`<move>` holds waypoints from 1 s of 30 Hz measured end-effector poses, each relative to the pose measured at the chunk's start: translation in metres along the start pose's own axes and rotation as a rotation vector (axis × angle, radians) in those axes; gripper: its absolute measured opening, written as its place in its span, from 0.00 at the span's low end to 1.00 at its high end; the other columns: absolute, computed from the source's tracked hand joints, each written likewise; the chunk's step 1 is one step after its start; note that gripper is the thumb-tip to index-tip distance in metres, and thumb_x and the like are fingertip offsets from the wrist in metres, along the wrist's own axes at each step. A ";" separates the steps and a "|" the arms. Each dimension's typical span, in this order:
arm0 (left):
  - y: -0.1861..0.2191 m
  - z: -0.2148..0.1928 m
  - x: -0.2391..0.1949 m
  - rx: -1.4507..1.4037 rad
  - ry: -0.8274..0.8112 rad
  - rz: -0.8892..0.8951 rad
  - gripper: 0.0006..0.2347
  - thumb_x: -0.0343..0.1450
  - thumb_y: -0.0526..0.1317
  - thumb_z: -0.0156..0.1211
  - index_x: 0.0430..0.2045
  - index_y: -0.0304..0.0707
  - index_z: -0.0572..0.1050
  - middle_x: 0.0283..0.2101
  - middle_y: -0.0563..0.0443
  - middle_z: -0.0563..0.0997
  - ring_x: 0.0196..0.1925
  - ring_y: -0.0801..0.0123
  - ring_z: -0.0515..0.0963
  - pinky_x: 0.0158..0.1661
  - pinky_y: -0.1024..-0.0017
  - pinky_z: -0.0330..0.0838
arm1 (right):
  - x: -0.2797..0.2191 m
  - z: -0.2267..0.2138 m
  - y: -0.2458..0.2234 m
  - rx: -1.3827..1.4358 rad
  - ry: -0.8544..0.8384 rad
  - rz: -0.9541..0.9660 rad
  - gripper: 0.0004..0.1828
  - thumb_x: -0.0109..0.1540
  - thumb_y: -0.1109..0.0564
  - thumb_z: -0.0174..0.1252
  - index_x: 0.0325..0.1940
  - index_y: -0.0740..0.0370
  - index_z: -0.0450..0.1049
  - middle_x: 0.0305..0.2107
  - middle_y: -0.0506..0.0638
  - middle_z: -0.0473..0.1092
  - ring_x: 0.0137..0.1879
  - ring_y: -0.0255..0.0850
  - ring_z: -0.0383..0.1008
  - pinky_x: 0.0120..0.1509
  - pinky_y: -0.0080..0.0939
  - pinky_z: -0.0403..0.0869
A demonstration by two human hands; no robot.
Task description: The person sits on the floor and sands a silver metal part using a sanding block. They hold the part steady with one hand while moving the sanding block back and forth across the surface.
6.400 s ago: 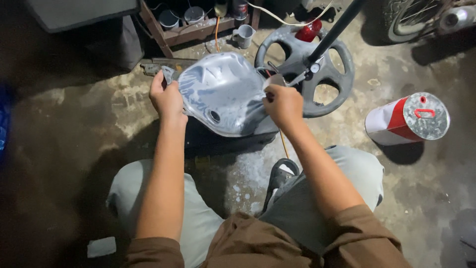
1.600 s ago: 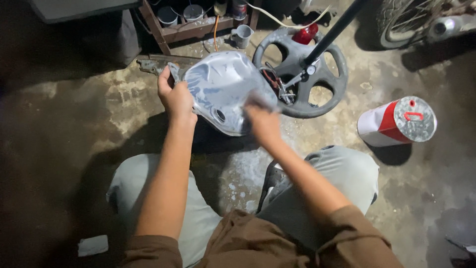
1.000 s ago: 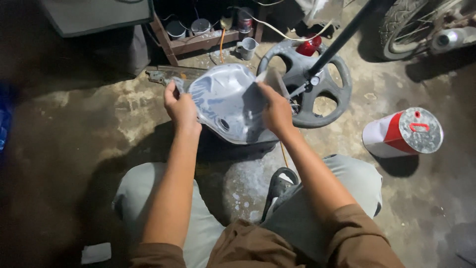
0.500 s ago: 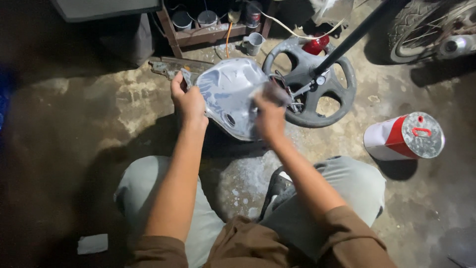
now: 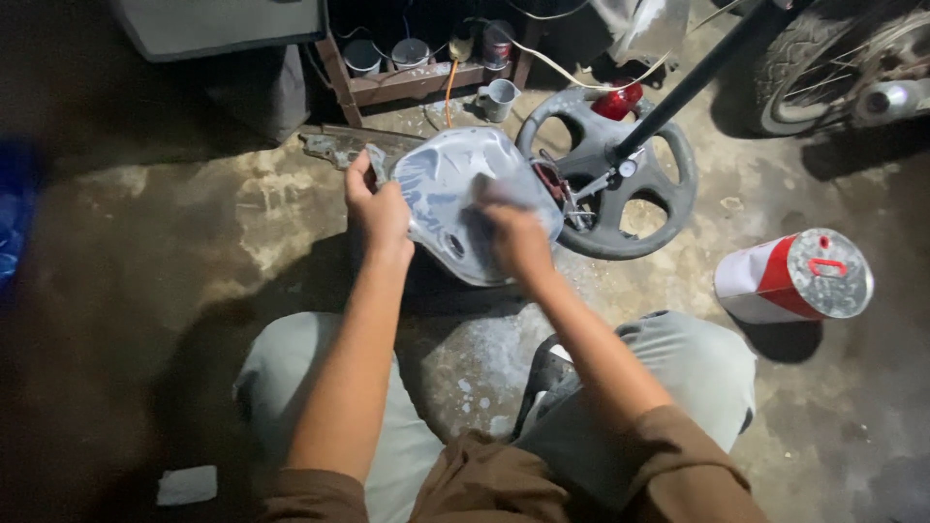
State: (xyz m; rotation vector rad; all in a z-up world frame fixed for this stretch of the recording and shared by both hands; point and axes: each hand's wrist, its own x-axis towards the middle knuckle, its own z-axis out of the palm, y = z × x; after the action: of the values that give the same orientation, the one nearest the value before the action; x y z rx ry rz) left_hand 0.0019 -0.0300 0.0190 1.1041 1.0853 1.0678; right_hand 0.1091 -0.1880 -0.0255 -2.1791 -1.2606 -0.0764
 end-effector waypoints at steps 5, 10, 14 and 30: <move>-0.001 0.005 -0.002 -0.051 0.028 -0.053 0.26 0.64 0.22 0.49 0.59 0.39 0.72 0.57 0.35 0.75 0.63 0.52 0.74 0.62 0.59 0.68 | -0.006 0.012 0.000 0.131 0.054 0.122 0.27 0.56 0.68 0.51 0.56 0.51 0.80 0.49 0.55 0.78 0.60 0.52 0.76 0.67 0.50 0.71; -0.007 0.001 0.006 0.023 0.021 -0.056 0.27 0.64 0.23 0.50 0.60 0.39 0.72 0.57 0.33 0.76 0.63 0.50 0.74 0.62 0.59 0.69 | -0.008 0.022 0.013 0.177 -0.074 0.090 0.23 0.57 0.65 0.52 0.53 0.49 0.81 0.46 0.52 0.79 0.59 0.51 0.77 0.66 0.50 0.73; -0.003 0.007 0.003 -0.014 0.069 -0.081 0.26 0.63 0.23 0.50 0.58 0.39 0.72 0.56 0.34 0.76 0.62 0.51 0.75 0.61 0.60 0.70 | -0.003 0.011 0.020 0.117 0.072 0.165 0.25 0.57 0.66 0.52 0.55 0.53 0.80 0.46 0.58 0.78 0.57 0.55 0.76 0.65 0.54 0.73; -0.016 0.005 0.006 -0.065 0.026 0.001 0.26 0.61 0.22 0.48 0.56 0.34 0.73 0.51 0.33 0.77 0.56 0.51 0.77 0.57 0.58 0.71 | -0.006 0.034 0.006 0.031 0.023 -0.035 0.29 0.59 0.50 0.65 0.65 0.39 0.72 0.42 0.51 0.71 0.49 0.53 0.78 0.49 0.54 0.80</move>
State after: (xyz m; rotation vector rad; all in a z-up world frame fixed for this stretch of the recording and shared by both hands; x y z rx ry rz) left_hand 0.0095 -0.0268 0.0031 1.0415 1.0631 1.1131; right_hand 0.1025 -0.1771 -0.0580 -2.1242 -1.2787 -0.0953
